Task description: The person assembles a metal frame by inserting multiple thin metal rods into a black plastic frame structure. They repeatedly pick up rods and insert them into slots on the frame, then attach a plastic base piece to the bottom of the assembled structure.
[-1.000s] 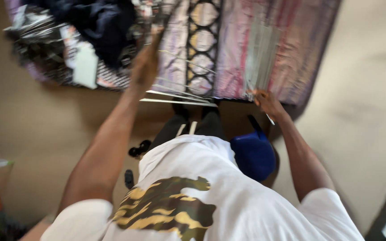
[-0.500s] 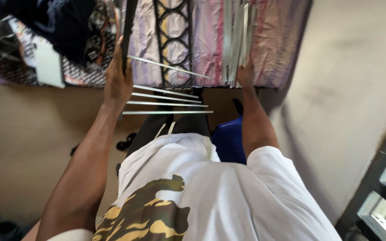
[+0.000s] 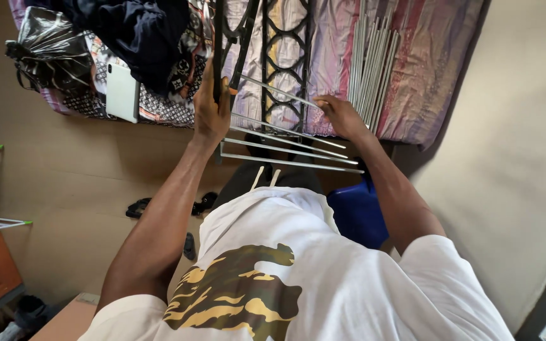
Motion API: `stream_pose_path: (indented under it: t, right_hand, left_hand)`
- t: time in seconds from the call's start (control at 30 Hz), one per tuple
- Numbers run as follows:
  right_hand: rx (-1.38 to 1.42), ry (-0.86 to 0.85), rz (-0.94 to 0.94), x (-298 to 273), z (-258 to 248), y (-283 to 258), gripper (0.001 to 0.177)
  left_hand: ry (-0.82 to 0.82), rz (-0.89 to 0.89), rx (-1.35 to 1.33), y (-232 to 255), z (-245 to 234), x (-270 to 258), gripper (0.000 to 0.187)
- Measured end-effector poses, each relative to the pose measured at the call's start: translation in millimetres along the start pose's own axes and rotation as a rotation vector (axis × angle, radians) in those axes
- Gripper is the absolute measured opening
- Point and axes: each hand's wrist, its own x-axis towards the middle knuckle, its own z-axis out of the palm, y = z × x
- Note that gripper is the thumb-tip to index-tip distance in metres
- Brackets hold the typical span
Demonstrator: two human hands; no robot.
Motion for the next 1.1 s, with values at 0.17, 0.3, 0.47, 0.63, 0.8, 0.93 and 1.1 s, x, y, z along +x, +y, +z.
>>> stream_pose_path:
  t: [0.17,0.3,0.47,0.63,0.8,0.93,1.1]
  right_hand:
    - [0.138,-0.272,0.08,-34,-21,-15,0.047]
    - [0.162,-0.237,0.065,-58,-34,-27,0.041]
    - [-0.41,0.203,-0.186,-61,-20,-23,0.037]
    - [-0.089,0.129,-0.013,-57,-6,-23,0.037]
    - [0.785,-0.371,0.326,-53,-16,-3,0.035]
    - [-0.015,0.144,-0.322,-57,-17,21,0.034]
    - [-0.571,0.514,-0.308,-67,-18,21,0.035]
  left_hand:
    - [-0.059,0.014,0.026,-12,-7,14,0.054]
    - [-0.15,-0.024,-0.023,-16,-23,20,0.055]
    - [-0.151,-0.113,-0.022,-22,2,32,0.06]
    - [-0.032,0.22,0.126,-17,29,44,0.063]
    - [-0.22,0.119,-0.005,-30,22,53,0.064]
    - [-0.188,-0.138,0.011,-44,15,48,0.057]
    - [-0.083,0.117,-0.029,-31,26,40,0.061]
